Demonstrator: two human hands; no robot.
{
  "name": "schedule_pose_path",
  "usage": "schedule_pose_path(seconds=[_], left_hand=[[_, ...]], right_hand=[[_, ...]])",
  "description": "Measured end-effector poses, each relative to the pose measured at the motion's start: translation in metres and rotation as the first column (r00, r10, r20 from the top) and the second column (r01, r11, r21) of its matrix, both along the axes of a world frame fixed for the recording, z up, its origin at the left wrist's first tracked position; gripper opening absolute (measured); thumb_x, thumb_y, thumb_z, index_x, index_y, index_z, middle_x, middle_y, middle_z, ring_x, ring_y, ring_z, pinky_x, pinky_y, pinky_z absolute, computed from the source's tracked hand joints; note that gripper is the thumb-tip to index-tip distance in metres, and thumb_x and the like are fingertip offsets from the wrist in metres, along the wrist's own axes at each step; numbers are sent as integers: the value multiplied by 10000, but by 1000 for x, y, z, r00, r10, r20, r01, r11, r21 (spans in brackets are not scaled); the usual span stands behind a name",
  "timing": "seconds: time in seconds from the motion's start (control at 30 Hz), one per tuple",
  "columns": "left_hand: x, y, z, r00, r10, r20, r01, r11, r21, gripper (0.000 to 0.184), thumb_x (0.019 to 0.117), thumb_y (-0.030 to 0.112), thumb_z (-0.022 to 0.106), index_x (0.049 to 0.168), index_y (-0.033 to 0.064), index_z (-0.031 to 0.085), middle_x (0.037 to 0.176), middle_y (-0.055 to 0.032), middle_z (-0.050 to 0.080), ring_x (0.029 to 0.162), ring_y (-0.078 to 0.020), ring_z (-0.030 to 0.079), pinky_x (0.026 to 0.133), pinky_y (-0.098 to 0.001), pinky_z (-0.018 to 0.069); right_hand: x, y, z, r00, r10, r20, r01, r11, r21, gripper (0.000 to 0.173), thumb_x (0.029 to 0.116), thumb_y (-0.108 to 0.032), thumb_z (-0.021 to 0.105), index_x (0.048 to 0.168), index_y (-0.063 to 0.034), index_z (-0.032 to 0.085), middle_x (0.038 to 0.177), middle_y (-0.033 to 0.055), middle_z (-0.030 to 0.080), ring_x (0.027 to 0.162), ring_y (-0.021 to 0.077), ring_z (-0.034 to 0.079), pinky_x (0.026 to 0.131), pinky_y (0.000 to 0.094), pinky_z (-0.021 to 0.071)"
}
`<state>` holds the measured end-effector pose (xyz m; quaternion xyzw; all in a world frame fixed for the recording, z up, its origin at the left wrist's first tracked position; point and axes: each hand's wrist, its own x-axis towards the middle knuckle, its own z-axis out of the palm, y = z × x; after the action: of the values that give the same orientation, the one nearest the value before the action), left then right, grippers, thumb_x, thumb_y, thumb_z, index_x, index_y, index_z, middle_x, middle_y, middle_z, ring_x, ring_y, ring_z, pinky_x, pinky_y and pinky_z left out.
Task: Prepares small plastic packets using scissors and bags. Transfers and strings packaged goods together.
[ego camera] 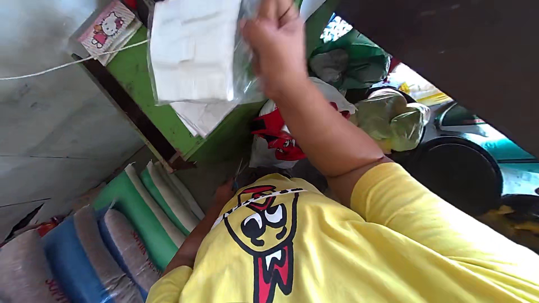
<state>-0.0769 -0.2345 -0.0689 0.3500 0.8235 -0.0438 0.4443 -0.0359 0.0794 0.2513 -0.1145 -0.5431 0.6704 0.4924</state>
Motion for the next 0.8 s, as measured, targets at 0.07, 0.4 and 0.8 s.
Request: schedule_pose_path(seconds=[0.07, 0.4, 0.8], left_hand=[[4, -19, -42, 995, -18, -103, 31, 992, 121, 545, 1005, 390, 572, 1516, 214, 501, 1322, -169, 667, 1143, -362, 682, 926, -578, 560], [5, 6, -32, 996, -79, 36, 82, 994, -75, 549, 1052, 277, 546, 1578, 203, 407, 1453, -195, 571, 1284, -394, 597, 1040, -576, 496], [33, 104, 11, 959, -216, 182, 219, 976, 3, 552, 1014, 162, 628, 1536, 92, 463, 1452, -214, 569, 1347, -362, 553, 1144, -527, 418]], right_hand=[[-8, -1, -51, 939, -34, 342, -4, 994, 111, 228, 892, -14, 645, 758, -80, 473, 658, -20, 481, 586, 64, 482, 576, 247, 447], [128, -22, -249, 298, -281, 912, -85, 944, 318, 437, 955, -292, 691, 1307, -40, 640, 1543, 228, 447, 1462, 438, 367, 1176, 633, 306], [208, 76, -277, -250, -191, 949, -308, 945, 109, 708, 1009, -217, 620, 1602, -17, 289, 1616, 347, 262, 1399, 578, 391, 1072, 696, 393]])
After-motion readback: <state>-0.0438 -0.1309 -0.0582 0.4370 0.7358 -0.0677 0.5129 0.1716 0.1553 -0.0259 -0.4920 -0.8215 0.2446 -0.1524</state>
